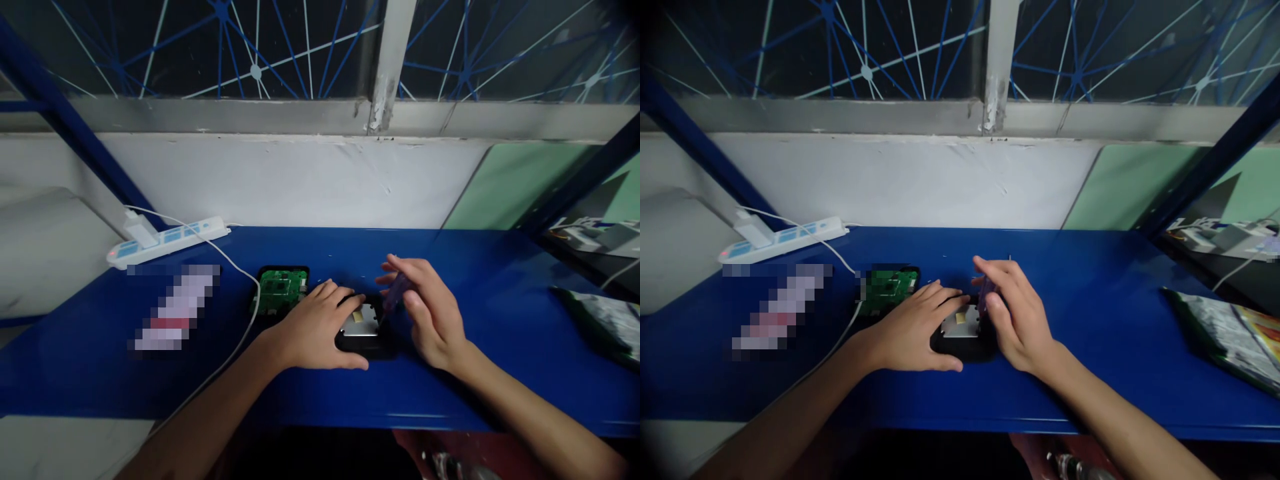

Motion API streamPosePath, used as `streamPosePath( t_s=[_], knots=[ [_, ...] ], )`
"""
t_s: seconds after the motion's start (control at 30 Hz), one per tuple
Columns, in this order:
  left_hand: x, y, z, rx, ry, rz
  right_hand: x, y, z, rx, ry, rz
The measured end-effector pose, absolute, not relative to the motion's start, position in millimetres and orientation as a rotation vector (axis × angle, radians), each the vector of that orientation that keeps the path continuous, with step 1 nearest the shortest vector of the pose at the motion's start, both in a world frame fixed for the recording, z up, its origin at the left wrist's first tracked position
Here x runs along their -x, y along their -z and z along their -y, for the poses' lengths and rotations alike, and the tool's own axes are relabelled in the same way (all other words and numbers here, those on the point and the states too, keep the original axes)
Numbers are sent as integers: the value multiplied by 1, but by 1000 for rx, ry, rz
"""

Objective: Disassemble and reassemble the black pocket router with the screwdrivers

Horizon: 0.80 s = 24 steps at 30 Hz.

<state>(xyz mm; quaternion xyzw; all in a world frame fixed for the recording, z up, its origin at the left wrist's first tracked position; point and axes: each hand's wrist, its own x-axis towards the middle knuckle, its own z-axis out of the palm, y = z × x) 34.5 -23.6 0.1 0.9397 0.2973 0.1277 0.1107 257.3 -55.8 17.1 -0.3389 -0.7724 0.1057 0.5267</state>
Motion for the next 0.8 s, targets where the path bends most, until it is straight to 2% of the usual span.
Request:
streamPosePath(
  t_s=[0.33,0.57,0.8],
  knots=[
    [-34,-2,24,-2756,-385,-857,-254,-14,57,861,-219,1830],
    [-34,-1,24,-2758,-373,-864,-257,-15,52,834,-9,1855],
    [-33,0,23,-2752,-387,-852,-257,-18,56,811,-124,1852]
  ],
)
